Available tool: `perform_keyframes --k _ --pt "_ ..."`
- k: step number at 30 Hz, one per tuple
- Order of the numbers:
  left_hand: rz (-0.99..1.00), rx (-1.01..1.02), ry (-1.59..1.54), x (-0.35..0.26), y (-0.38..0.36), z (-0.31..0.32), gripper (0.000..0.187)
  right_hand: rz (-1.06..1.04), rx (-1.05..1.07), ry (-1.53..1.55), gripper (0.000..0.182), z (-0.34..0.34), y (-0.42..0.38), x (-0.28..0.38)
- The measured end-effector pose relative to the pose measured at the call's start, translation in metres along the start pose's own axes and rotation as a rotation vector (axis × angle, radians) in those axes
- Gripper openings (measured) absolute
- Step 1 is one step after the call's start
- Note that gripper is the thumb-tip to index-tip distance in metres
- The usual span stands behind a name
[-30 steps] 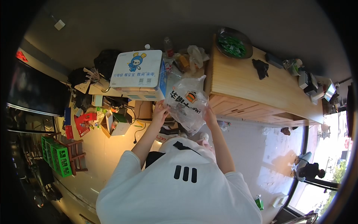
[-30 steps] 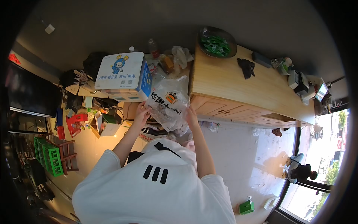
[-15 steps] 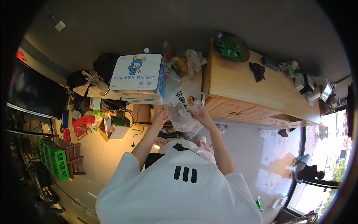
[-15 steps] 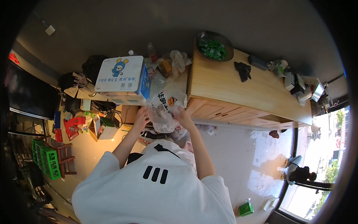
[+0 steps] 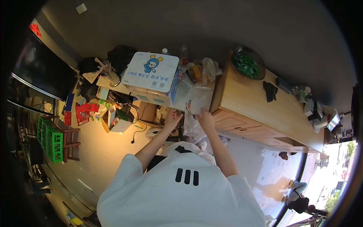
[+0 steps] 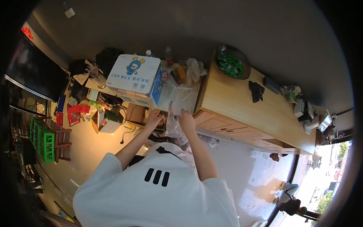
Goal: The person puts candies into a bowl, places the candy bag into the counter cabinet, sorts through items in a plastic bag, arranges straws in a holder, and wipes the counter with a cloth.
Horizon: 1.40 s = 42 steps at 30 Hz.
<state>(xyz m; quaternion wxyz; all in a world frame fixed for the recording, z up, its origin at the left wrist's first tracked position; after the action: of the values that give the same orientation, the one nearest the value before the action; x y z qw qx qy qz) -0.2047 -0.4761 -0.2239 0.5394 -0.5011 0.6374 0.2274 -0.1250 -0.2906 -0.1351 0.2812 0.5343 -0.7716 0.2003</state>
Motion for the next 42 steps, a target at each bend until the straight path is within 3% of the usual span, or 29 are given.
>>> perform_keyframes --k 1,2,4,6,8,9,12,14,17,19,23,25,29,30,32,34,36,37,40,42 --pt "0.141 -0.004 -0.055 -0.002 0.006 0.006 0.049 -0.051 -0.02 0.018 0.026 0.006 -0.005 0.007" --pt "0.135 -0.005 -0.058 0.001 0.009 0.012 0.049 -0.05 -0.015 0.016 0.026 0.01 -0.009 0.009" --pt "0.266 -0.103 -0.033 -0.037 0.005 0.013 0.059 -0.244 0.109 0.089 0.025 0.015 -0.016 0.022" --pt "0.338 -0.178 -0.015 -0.055 0.006 0.009 0.06 -0.28 0.078 0.07 0.025 0.014 -0.021 0.02" --pt "0.444 -0.339 0.292 -0.059 0.007 0.003 0.051 -0.471 0.089 0.085 0.027 0.011 -0.025 0.015" --pt "0.532 -0.256 0.333 -0.072 0.005 -0.006 0.043 -0.466 0.091 0.086 0.027 0.007 -0.027 0.013" --pt "0.463 -0.373 0.529 -0.091 -0.012 -0.023 0.04 -0.477 0.018 0.106 0.031 -0.006 -0.033 0.012" --pt "0.4 -0.388 0.436 -0.091 -0.017 -0.03 0.038 -0.485 -0.023 0.079 0.03 -0.01 -0.034 0.007" --pt "0.425 -0.369 0.442 -0.103 -0.029 -0.042 0.038 -0.531 0.001 0.084 0.024 -0.006 -0.036 -0.001" --pt "0.588 -0.504 0.549 -0.112 -0.033 -0.053 0.04 -0.552 0.008 0.075 0.022 -0.009 -0.036 -0.003" --pt "0.638 -0.437 0.538 -0.098 -0.029 -0.063 0.036 -0.646 0.043 0.032 0.025 -0.014 -0.035 0.005" --pt "0.518 -0.189 0.255 -0.095 -0.032 -0.062 0.028 -0.529 0.011 0.0 0.032 -0.002 -0.031 -0.007" --pt "0.489 -0.144 0.208 -0.083 -0.037 -0.059 0.026 -0.212 -0.148 -0.027 0.051 0.017 -0.025 -0.03" --pt "0.474 -0.101 0.197 -0.084 -0.04 -0.057 0.029 -0.211 -0.148 -0.026 0.051 0.016 -0.026 -0.023" --pt "0.455 -0.055 0.186 -0.085 -0.045 -0.05 0.033 -0.489 -0.03 -0.147 0.059 0.014 -0.032 0.015" --pt "0.477 0.01 0.091 -0.087 -0.051 -0.043 0.043 -0.594 -0.002 -0.165 0.055 0.039 -0.033 0.02" --pt "0.5 0.053 0.108 -0.088 -0.054 -0.04 0.053 -0.497 0.228 -0.066 0.048 0.06 -0.032 0.018" --pt "0.485 0.075 0.08 -0.091 -0.056 -0.039 0.056 -0.401 0.271 0.083 0.033 0.067 -0.03 0.014" --pt "0.392 0.099 0.126 -0.082 -0.063 -0.046 0.064 -0.258 0.248 0.142 0.025 0.07 -0.024 0.005" --pt "0.346 0.025 0.156 -0.078 -0.068 -0.05 0.065 -0.197 0.223 0.053 0.029 0.07 -0.024 0.005"
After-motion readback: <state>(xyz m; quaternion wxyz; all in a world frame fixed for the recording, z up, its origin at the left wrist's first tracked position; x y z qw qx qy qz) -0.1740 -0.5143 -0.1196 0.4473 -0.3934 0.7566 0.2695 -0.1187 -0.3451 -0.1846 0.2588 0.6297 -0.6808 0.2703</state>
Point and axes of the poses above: each hand's wrist, its own y-axis towards the middle knuckle, its own z-axis out of the palm, x = y × z, the point moved 3 cm from there along y, towards the middle knuckle, and after that the axes turned 5 degrees about y, right-handed, at the moved point
